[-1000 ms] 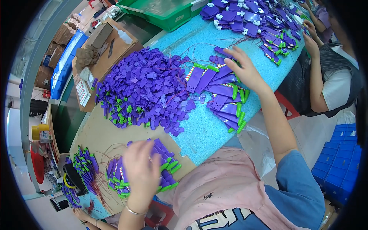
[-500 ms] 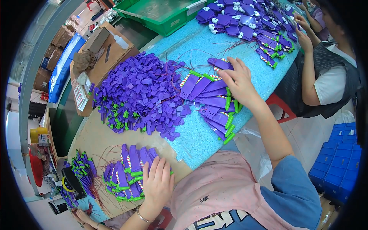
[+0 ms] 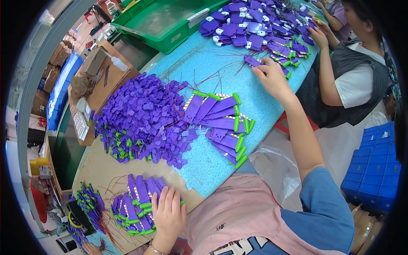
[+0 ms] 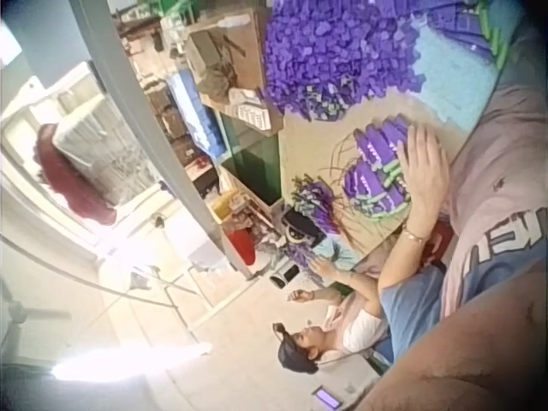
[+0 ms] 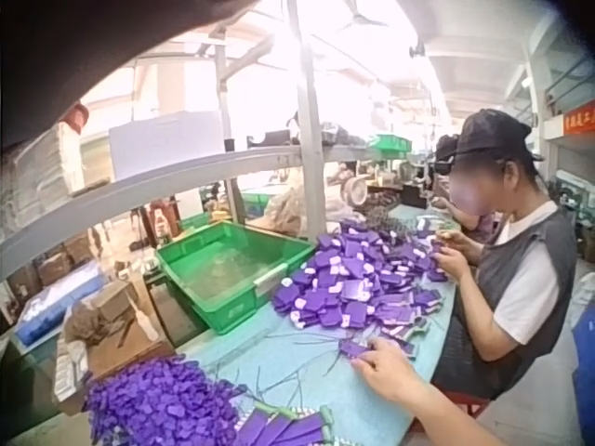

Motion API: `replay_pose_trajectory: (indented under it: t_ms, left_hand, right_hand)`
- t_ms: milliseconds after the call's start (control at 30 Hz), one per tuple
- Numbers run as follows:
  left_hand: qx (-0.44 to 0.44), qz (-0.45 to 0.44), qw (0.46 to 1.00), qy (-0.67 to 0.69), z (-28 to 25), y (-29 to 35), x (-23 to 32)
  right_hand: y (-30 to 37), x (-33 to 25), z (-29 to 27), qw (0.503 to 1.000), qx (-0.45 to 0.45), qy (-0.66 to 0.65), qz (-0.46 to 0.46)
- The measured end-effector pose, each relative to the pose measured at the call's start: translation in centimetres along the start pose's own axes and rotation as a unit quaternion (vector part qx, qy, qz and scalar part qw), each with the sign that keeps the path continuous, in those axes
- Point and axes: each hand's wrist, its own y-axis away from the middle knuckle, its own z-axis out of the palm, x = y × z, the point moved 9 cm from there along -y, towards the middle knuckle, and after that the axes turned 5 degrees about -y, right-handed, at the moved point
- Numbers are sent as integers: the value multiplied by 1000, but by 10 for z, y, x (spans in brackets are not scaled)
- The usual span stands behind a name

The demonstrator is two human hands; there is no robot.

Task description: The person assembles plastic toy parts by fitting pieces together by hand and stacking the assembled items on the table.

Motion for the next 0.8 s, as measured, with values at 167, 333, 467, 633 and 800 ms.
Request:
replay_pose_trajectory:
  t_ms: [167, 333, 467, 633, 800]
  left_hand:
    - [-3, -5, 1000, -5, 1, 0, 0]
    - [-5, -10, 1000, -9, 1, 0, 0]
    - [-2, -10, 1000, -11, 0, 1, 1]
    - [-9, -16, 1000, -6, 0, -1, 0]
    - [-8, -13, 1000, -2, -3, 3, -3]
  right_hand:
    - [4, 12, -4, 992, -59, -102, -46]
    - [10, 18, -12, 927, -61, -367, 41]
    - [4, 22, -15, 943, 4, -331, 19]
    - [16, 0, 7, 999, 20, -26, -32]
    - [35, -43, -1, 984, 81, -41, -156]
